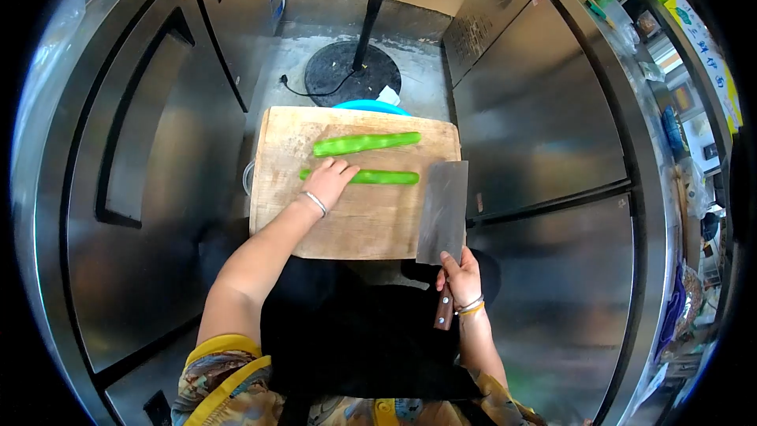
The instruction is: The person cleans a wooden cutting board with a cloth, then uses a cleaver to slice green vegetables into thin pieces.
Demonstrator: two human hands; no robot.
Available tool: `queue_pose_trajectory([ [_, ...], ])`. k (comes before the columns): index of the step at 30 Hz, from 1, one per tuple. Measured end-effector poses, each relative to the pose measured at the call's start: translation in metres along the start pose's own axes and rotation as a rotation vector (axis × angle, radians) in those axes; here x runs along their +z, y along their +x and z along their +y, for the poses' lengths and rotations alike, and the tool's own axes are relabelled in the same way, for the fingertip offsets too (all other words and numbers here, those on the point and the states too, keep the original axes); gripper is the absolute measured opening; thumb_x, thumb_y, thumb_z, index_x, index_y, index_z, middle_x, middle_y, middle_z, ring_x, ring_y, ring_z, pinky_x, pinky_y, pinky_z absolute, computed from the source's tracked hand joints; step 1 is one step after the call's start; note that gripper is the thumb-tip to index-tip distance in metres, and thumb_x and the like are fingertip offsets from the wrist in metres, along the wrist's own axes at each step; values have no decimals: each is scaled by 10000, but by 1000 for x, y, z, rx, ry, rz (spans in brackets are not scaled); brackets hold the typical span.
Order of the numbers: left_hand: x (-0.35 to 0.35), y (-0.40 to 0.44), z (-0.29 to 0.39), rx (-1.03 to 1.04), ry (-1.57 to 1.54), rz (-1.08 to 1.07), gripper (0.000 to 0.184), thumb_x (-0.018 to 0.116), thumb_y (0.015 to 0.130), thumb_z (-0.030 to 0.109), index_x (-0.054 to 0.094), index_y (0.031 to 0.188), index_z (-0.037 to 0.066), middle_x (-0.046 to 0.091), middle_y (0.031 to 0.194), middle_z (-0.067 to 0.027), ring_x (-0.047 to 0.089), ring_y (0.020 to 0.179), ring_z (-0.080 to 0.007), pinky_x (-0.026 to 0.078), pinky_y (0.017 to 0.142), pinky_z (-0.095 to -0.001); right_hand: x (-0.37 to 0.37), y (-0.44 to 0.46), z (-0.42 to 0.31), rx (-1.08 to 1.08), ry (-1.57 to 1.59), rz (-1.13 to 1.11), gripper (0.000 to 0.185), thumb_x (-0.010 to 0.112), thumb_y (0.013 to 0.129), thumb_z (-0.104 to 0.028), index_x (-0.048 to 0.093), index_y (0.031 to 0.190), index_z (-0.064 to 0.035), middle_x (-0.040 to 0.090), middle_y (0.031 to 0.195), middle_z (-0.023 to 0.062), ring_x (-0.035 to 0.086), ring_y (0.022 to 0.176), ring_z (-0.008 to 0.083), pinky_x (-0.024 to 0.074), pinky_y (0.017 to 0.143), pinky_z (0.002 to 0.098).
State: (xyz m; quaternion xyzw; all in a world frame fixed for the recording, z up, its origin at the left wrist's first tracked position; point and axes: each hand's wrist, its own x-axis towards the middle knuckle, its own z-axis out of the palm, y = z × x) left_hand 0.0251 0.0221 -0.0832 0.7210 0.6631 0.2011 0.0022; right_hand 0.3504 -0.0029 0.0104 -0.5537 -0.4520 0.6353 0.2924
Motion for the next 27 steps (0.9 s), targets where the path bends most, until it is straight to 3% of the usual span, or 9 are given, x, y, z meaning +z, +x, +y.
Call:
queue_pose_trajectory([
  [2, -11, -9, 1, 4, -122, -194, 351, 508, 807, 92, 606, 1138, 150, 581, 1086, -38, 516, 1066, -249, 409, 978, -425, -1, 0, -1, -22, -25, -16, 84, 529, 946, -106, 504, 981, -34, 510, 631, 6, 489, 409, 90, 409, 372, 237],
  [5, -17, -44, -20, 144, -46, -155, 424, 588, 738, 4, 613, 1136, 148, 575, 1148, -39, 503, 1126, -269, 352, 1058, -458, -3, -2, -1, -44, -187, -34, 171, 519, 957, -117, 527, 1086, -5, 537, 639, 18, 487, 405, 84, 401, 368, 238],
  [6, -20, -53, -18, 143, -55, -177, 424, 588, 738, 4, 613, 1136, 148, 575, 1148, -39, 503, 1126, -269, 352, 1058, -458, -6, 0, 0, -64, -273, -49, 178, 521, 954, -111, 536, 1092, 0, 541, 633, 21, 489, 404, 83, 397, 367, 239],
  [8, -33, -69, -14, 1, -73, -121, 398, 618, 729, 20, 635, 1101, 160, 574, 1158, -29, 478, 1185, -270, 239, 1136, -491, 0, -3, -7, -85, -441, -62, 126, 531, 941, -88, 563, 1031, -5, 522, 580, 19, 484, 403, 63, 383, 363, 235],
  [10, -35, -76, 13, -41, -45, -103, 406, 657, 699, 23, 651, 1078, 169, 576, 1156, -25, 469, 1203, -267, 177, 1152, -530, 5, -1, -6, -90, -614, -101, 135, 553, 922, -96, 561, 1020, -4, 575, 614, 98, 567, 454, 180, 439, 425, 299],
  [13, -26, -85, 40, 30, -190, -41, 486, 720, 645, 34, 658, 1098, 197, 585, 1127, 1, 472, 1208, -254, 164, 1149, -555, 5, 11, 24, -317, -811, -146, 182, 595, 867, -121, 545, 985, 9, 607, 785, 268, 597, 787, 444, 486, 647, 460],
  [16, -20, -81, 43, -41, -230, -7, 505, 728, 643, 46, 653, 1118, 200, 597, 1089, 2, 493, 1186, -249, 183, 1143, -556, 12, 8, 21, -425, -966, -168, 156, 582, 873, -117, 517, 951, 1, 602, 770, 257, 594, 766, 446, 480, 656, 489],
  [22, -26, -62, 36, -63, -273, 89, 420, 716, 663, 44, 670, 1058, 176, 602, 1025, 2, 511, 1157, -248, 219, 1119, -569, 16, 14, 25, -445, -947, -168, 165, 583, 868, -113, 509, 961, 1, 606, 803, 254, 594, 760, 445, 481, 654, 490],
  [27, -17, -63, 42, -77, -277, 154, 336, 730, 681, 101, 676, 1006, 167, 609, 1027, -1, 513, 1158, -248, 189, 1119, -580, 22, 11, 28, -346, -920, -172, 163, 589, 868, -106, 511, 964, 1, 604, 797, 255, 596, 759, 442, 479, 639, 486],
])
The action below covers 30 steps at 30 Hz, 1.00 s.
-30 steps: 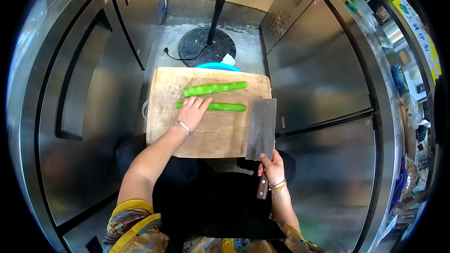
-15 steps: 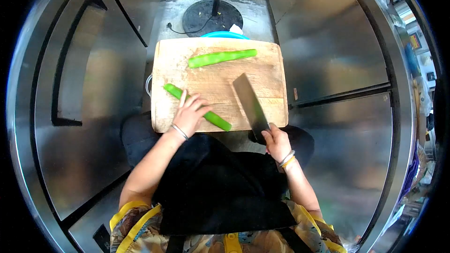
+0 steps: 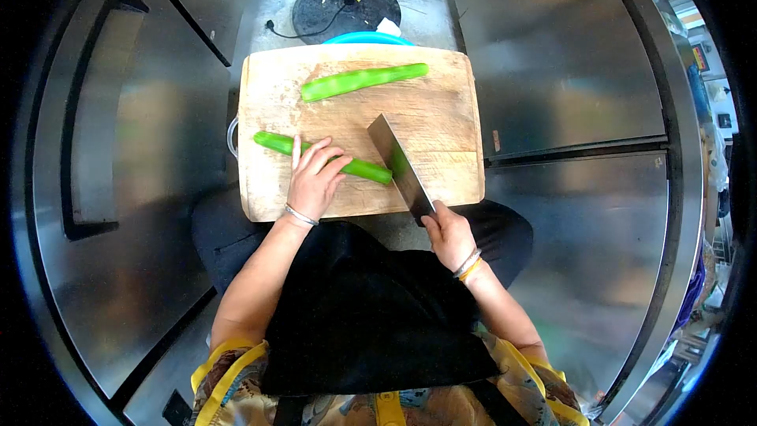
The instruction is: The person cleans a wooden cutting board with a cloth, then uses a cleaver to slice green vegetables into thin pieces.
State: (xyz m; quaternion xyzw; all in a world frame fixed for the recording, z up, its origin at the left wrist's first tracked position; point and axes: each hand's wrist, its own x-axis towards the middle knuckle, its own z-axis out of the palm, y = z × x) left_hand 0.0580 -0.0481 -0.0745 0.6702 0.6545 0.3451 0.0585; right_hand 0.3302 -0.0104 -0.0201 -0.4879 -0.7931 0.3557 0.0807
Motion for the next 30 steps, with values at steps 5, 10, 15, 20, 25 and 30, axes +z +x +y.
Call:
queue_pose_trajectory([
  [5, 0, 4, -2, 18, -43, -53, 277, 746, 672, 156, 695, 944, 175, 616, 994, 12, 519, 1145, -227, 167, 1120, -588, -4, -5, -7, 19, 145, -51, 162, 600, 867, -106, 518, 962, -4, 601, 788, 255, 591, 759, 444, 476, 627, 475],
  [10, 11, -7, 4, 41, -96, 17, 243, 732, 676, 148, 709, 916, 178, 620, 970, 27, 528, 1087, -238, 267, 1089, -528, -26, -5, -16, -43, 9, -56, 151, 584, 871, -101, 533, 990, -24, 611, 839, 218, 590, 744, 437, 490, 634, 477],
  [15, 13, -14, 24, -51, 55, 164, 182, 683, 686, 124, 701, 866, 144, 612, 944, 14, 530, 959, -230, 386, 920, -419, -40, -7, -36, -221, -305, -26, 154, 560, 845, -72, 541, 998, -64, 583, 834, 137, 627, 675, 333, 532, 559, 388],
  [20, 26, -24, 15, -84, 68, 195, 176, 682, 624, 60, 675, 798, 86, 614, 944, -33, 534, 965, -258, 386, 896, -417, -44, -1, -34, -384, -466, -85, 214, 550, 773, -58, 543, 986, -76, 555, 831, 78, 628, 612, 226, 529, 523, 323],
  [25, 26, -29, 17, -137, 17, 173, 198, 680, 602, 46, 667, 799, 60, 614, 953, -61, 534, 976, -282, 379, 895, -435, -43, 4, -34, -439, -500, -91, 227, 554, 739, -76, 540, 966, -66, 552, 834, 61, 605, 575, 180, 518, 507, 291],
  [30, 31, -32, 16, -176, 3, 181, 177, 680, 598, 46, 668, 774, 68, 620, 984, -52, 530, 1016, -280, 372, 908, -447, -46, 8, -34, -373, -460, -185, 269, 568, 738, -15, 557, 1005, -45, 601, 928, 115, 628, 656, 244, 531, 570, 319],
])
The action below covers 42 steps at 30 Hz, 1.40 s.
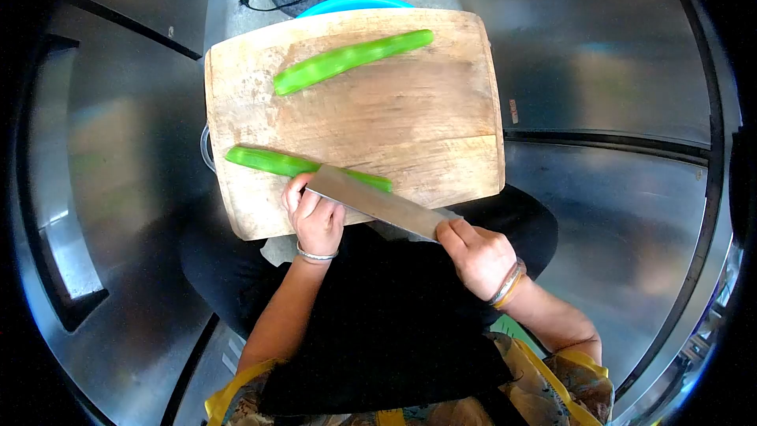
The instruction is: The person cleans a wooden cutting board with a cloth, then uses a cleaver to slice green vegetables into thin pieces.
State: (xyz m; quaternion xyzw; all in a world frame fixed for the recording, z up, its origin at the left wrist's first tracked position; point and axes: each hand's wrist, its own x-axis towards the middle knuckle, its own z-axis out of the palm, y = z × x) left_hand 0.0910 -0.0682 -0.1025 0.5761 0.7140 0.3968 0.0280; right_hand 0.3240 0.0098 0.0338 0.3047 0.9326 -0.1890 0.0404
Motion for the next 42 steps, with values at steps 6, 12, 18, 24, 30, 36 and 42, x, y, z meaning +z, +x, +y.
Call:
queue_pose_trajectory([
  [6, -2, 6, 4, 7, 50, -10, 160, 701, 598, 87, 683, 757, 94, 628, 998, -41, 523, 1056, -265, 331, 967, -489, -6, 6, 3, -23, -2, -30, 256, 561, 739, -41, 541, 994, -32, 580, 892, 102, 615, 614, 216, 523, 535, 307],
  [12, -2, 9, 6, -15, 91, -15, 146, 704, 600, 97, 688, 745, 102, 639, 974, -35, 516, 1081, -257, 281, 1003, -486, -12, 14, 3, -56, -48, -52, 227, 552, 743, -66, 525, 965, -26, 550, 819, 81, 601, 558, 182, 514, 492, 297],
  [18, 3, 3, 0, -53, 16, -6, 140, 702, 603, 84, 686, 740, 102, 635, 972, -34, 502, 1094, -263, 282, 992, -486, -14, 24, 4, -60, -37, -124, 207, 550, 748, -59, 518, 950, -23, 553, 806, 90, 609, 563, 189, 519, 495, 303],
  [24, 1, 5, 2, -56, 14, -17, 151, 766, 614, 159, 699, 745, 126, 635, 947, -5, 484, 1106, -248, 284, 982, -466, 14, 38, 13, -23, 57, -153, 242, 546, 745, -16, 508, 984, -13, 573, 840, 125, 624, 607, 257, 522, 526, 343],
  [30, -1, 12, 5, -56, -19, -13, 173, 783, 642, 238, 715, 772, 147, 630, 925, 36, 489, 1056, -220, 290, 963, -438, 26, 47, 22, 42, 136, -63, 238, 550, 775, 5, 537, 1011, -15, 589, 792, 140, 621, 633, 333, 518, 554, 379],
  [36, -2, 8, 2, -44, 1, -9, 157, 764, 640, 183, 710, 777, 128, 632, 935, 17, 493, 1056, -233, 295, 961, -445, -3, 21, 7, 31, 138, -3, 229, 572, 755, 1, 555, 983, -13, 600, 838, 120, 632, 634, 269, 533, 550, 341],
  [42, 2, 9, 1, -8, -5, 33, 148, 728, 607, 93, 688, 749, 86, 631, 958, -36, 518, 1049, -254, 311, 960, -471, -5, 7, 7, -34, 34, -7, 252, 558, 734, -27, 530, 984, -30, 578, 864, 86, 617, 573, 192, 525, 508, 300],
])
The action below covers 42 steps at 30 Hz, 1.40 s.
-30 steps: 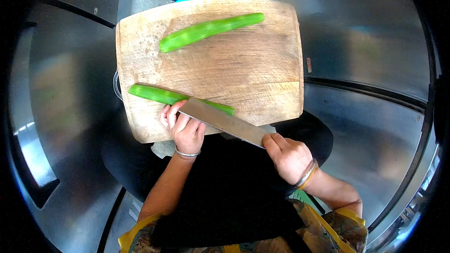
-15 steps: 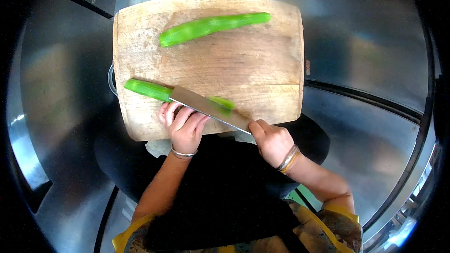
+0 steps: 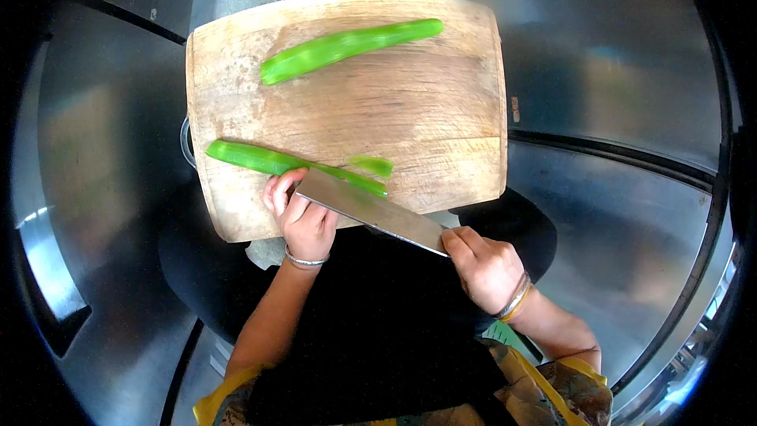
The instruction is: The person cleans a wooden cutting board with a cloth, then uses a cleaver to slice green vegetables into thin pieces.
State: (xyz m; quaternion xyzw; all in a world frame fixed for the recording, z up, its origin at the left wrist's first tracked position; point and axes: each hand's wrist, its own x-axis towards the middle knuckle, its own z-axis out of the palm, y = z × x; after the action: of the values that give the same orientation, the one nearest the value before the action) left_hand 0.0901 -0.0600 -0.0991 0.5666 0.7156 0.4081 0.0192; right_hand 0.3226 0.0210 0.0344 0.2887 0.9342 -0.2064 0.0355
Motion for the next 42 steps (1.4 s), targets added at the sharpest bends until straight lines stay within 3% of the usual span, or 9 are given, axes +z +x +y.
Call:
queue_pose_trajectory([
  [19, 0, -1, -2, -23, 7, -43, 181, 717, 583, 69, 691, 760, 100, 636, 953, -21, 515, 1062, -260, 303, 972, -474, 9, 6, 4, 45, 21, -98, 178, 542, 764, -46, 516, 939, -26, 600, 852, 120, 638, 582, 223, 534, 504, 311],
  [21, 0, -2, -2, -18, 48, -32, 163, 738, 597, 94, 691, 753, 111, 637, 951, -12, 510, 1072, -255, 299, 974, -470, 12, 12, 2, 49, 21, -102, 160, 539, 769, -45, 508, 925, -30, 597, 837, 119, 641, 588, 230, 536, 503, 317],
  [23, 0, -2, -2, -23, 34, -36, 159, 752, 611, 127, 695, 759, 117, 637, 947, -5, 507, 1072, -248, 299, 970, -462, 19, 23, 2, 110, 50, -193, 247, 543, 749, 17, 506, 993, 8, 590, 859, 152, 630, 642, 297, 527, 555, 360],
  [28, 0, 0, 0, -15, 11, -20, 192, 782, 638, 222, 709, 792, 134, 639, 926, 11, 505, 1061, -227, 306, 950, -435, 36, 34, 10, 124, 113, -74, 216, 558, 788, 5, 532, 1000, -30, 585, 775, 151, 621, 626, 327, 517, 546, 380],
  [31, -3, 3, 2, -23, 4, -47, 216, 788, 637, 232, 716, 816, 136, 640, 915, 10, 507, 1051, -222, 310, 941, -420, 28, 20, 7, 103, 181, 89, 197, 528, 783, -5, 520, 979, -27, 607, 836, 144, 641, 600, 299, 527, 505, 373],
  [42, -2, 3, 4, -35, 50, -37, 199, 738, 557, 89, 685, 749, 93, 642, 920, -6, 519, 1059, -242, 308, 973, -443, 7, -9, -4, 85, 43, -16, 186, 545, 746, -28, 523, 930, -43, 567, 801, 94, 623, 563, 219, 522, 488, 324],
])
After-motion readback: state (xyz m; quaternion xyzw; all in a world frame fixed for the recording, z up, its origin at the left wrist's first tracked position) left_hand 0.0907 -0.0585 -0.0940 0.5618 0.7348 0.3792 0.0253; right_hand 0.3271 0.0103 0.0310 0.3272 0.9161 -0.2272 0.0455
